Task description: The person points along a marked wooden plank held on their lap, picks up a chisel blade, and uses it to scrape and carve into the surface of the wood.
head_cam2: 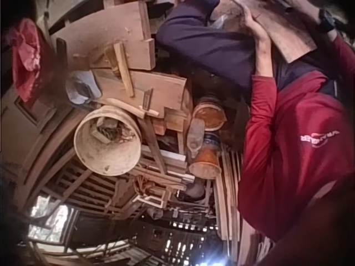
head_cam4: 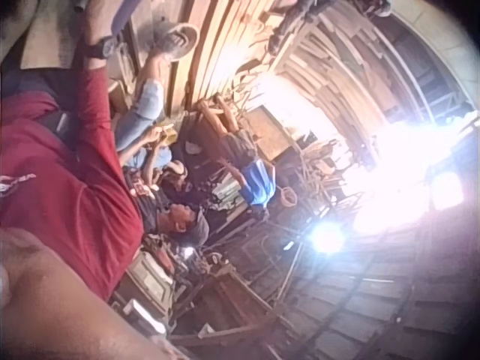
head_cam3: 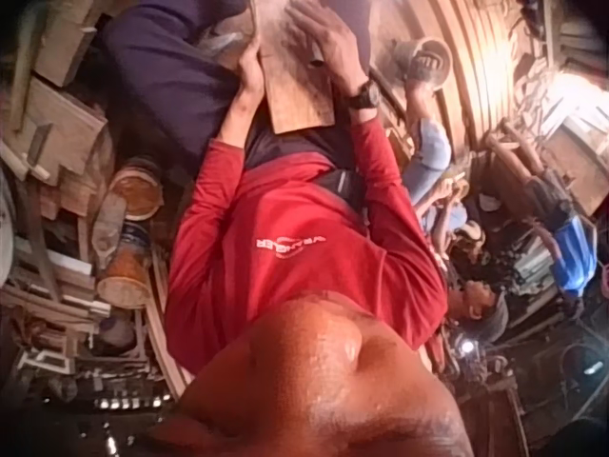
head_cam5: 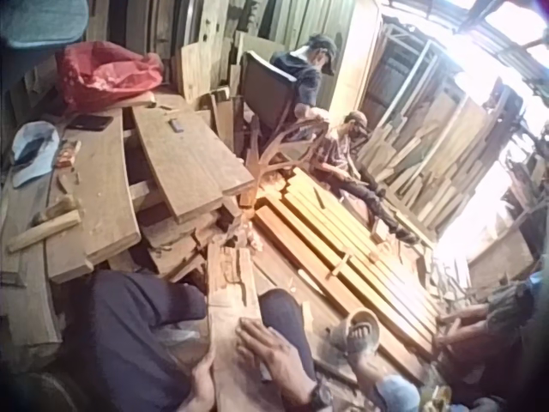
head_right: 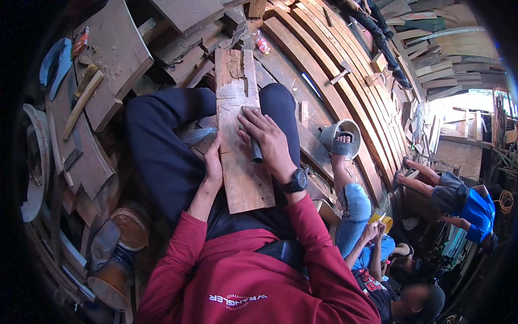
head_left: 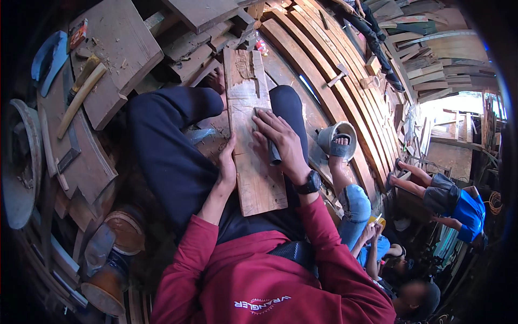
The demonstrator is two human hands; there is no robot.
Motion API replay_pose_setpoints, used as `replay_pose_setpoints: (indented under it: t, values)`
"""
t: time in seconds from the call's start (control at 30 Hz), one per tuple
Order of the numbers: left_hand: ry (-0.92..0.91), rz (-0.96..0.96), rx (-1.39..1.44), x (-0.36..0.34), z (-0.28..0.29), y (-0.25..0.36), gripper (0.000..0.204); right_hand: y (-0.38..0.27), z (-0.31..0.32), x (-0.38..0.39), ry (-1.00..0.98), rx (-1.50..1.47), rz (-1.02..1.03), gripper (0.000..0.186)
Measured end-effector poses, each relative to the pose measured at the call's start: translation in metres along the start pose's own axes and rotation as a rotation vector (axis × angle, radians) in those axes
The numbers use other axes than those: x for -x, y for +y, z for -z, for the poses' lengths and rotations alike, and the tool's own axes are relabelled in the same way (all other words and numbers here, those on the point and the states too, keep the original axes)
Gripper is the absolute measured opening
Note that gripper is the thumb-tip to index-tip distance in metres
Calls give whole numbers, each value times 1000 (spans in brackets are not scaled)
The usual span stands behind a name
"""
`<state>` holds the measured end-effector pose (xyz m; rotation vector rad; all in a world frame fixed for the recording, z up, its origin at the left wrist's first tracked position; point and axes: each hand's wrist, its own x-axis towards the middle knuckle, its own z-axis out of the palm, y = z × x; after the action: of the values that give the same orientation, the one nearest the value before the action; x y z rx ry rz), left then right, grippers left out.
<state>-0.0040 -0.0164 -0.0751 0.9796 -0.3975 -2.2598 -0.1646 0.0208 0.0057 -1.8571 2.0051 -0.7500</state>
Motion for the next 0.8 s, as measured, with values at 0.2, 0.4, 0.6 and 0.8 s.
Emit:
replay_pose_setpoints:
  t: [0.2,0.4,0.6,0.8]
  values:
    - [13,-20,-63,0,-2,2,46,-4,-3,6,-48,74,-11,49]
    - [-13,14,-75,-1,0,2,45,-2,0,3,-47,75,-41,42]
    - [-11,51,-94,-8,6,-2,41,2,-1,0,-39,42,-38,44]
    - [-28,77,-23,-12,18,-10,43,-8,1,4,-83,57,-45,49]
